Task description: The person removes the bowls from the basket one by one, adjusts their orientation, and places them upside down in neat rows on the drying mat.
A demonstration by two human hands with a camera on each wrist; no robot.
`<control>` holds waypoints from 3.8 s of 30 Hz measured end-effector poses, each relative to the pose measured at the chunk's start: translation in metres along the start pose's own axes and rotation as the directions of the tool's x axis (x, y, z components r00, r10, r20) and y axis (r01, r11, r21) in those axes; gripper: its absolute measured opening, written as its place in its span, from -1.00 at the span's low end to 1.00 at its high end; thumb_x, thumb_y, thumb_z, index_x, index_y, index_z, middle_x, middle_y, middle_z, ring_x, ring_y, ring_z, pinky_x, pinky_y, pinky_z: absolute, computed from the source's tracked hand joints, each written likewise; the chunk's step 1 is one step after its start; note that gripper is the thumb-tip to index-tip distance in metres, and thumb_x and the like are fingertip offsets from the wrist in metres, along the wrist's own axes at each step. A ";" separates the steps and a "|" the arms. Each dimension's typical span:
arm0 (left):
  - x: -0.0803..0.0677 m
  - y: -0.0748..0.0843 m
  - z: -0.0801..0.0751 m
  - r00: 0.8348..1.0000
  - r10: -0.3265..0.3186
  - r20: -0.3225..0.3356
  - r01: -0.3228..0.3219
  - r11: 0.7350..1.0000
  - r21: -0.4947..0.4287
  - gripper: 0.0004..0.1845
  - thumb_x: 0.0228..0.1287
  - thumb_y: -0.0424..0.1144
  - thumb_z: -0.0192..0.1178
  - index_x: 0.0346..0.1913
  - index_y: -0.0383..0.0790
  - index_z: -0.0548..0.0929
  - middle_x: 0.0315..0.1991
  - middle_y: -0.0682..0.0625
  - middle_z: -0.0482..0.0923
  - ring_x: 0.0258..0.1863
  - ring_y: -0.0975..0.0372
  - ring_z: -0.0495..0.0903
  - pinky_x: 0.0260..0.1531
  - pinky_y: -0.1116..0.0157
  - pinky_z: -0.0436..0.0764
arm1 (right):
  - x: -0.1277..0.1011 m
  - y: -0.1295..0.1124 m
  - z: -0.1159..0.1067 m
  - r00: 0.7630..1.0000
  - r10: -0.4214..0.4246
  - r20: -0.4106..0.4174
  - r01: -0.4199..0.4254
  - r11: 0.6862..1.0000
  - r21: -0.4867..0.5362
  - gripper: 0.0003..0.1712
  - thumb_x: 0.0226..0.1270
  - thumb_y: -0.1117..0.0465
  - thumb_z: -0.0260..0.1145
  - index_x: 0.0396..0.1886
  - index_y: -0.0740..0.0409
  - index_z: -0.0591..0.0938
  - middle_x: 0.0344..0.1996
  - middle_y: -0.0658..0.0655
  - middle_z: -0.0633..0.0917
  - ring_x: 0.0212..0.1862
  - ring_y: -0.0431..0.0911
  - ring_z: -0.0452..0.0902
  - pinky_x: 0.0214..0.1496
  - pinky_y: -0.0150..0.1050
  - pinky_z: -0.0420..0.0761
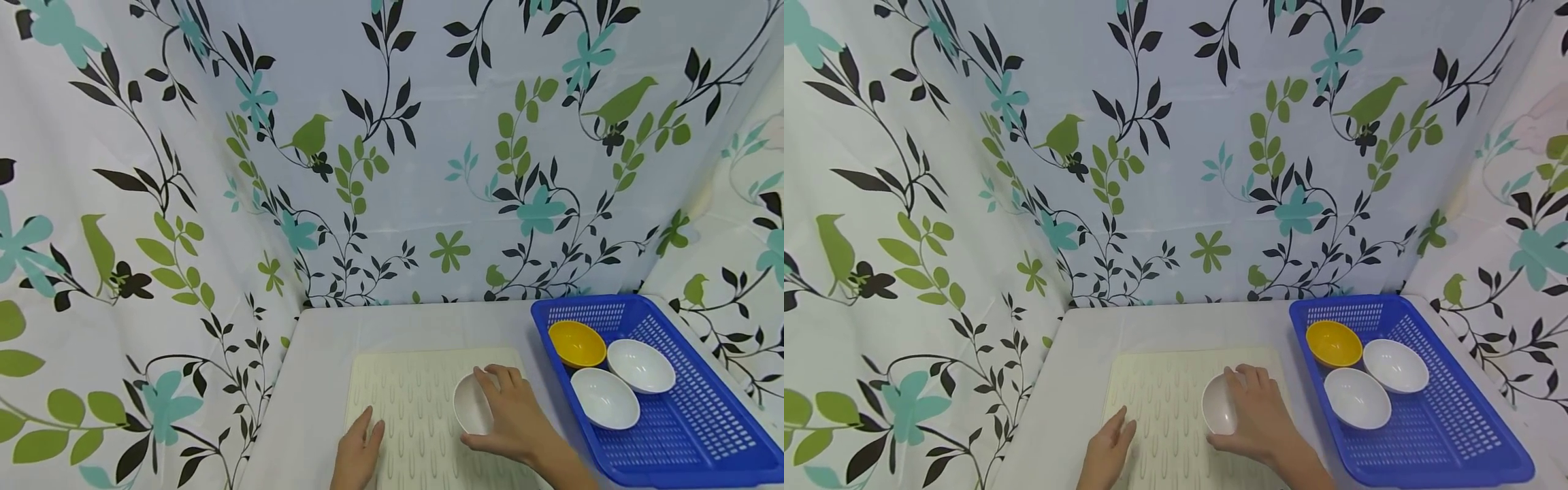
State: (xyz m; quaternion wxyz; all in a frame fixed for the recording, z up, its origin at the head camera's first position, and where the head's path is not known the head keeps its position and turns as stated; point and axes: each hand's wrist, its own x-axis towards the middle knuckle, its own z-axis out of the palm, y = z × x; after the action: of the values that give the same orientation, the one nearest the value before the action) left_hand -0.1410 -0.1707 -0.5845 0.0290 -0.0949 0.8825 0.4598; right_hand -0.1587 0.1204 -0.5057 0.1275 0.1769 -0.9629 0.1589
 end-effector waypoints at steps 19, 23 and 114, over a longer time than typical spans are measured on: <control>-0.010 0.037 0.037 0.908 0.096 0.407 0.212 0.733 -0.646 -0.23 0.56 0.23 -0.17 0.28 -0.49 0.49 -0.01 -0.22 0.73 0.00 0.11 0.76 0.00 0.26 0.78 | 0.013 -0.037 0.033 0.983 -0.182 0.028 0.178 0.979 0.101 0.20 -0.32 -0.42 0.56 0.35 0.12 0.50 0.19 0.18 0.53 0.20 0.06 0.41 0.10 0.06 0.63; -0.012 0.039 0.037 0.887 0.113 0.447 0.253 0.691 -0.677 -0.26 0.53 0.23 -0.10 0.27 -0.46 0.48 -0.13 0.01 0.72 -0.16 0.31 0.72 -0.11 0.40 0.77 | 0.013 -0.039 0.034 0.979 -0.203 0.018 0.201 0.977 0.070 0.20 -0.33 -0.42 0.55 0.33 0.13 0.52 0.17 0.17 0.53 0.19 0.05 0.41 0.10 0.04 0.63; 0.077 -0.014 -0.019 0.952 0.301 0.056 -0.299 0.953 -0.049 -0.11 0.04 -0.37 0.50 0.44 -0.50 0.30 0.44 -0.40 0.29 0.39 -0.17 0.39 0.35 0.02 0.47 | 0.102 -0.045 0.146 0.932 -0.206 0.299 -0.005 0.816 0.577 0.18 0.08 0.06 0.60 0.50 0.46 0.12 0.34 0.39 0.44 0.36 0.23 0.42 0.39 0.19 0.50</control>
State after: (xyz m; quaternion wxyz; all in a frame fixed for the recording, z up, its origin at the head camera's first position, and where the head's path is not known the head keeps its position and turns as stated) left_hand -0.2132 -0.2051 -0.5953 -0.0152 0.0542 0.8759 0.4793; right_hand -0.2618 -0.0013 -0.5973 -0.0950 0.2834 -0.8674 0.3978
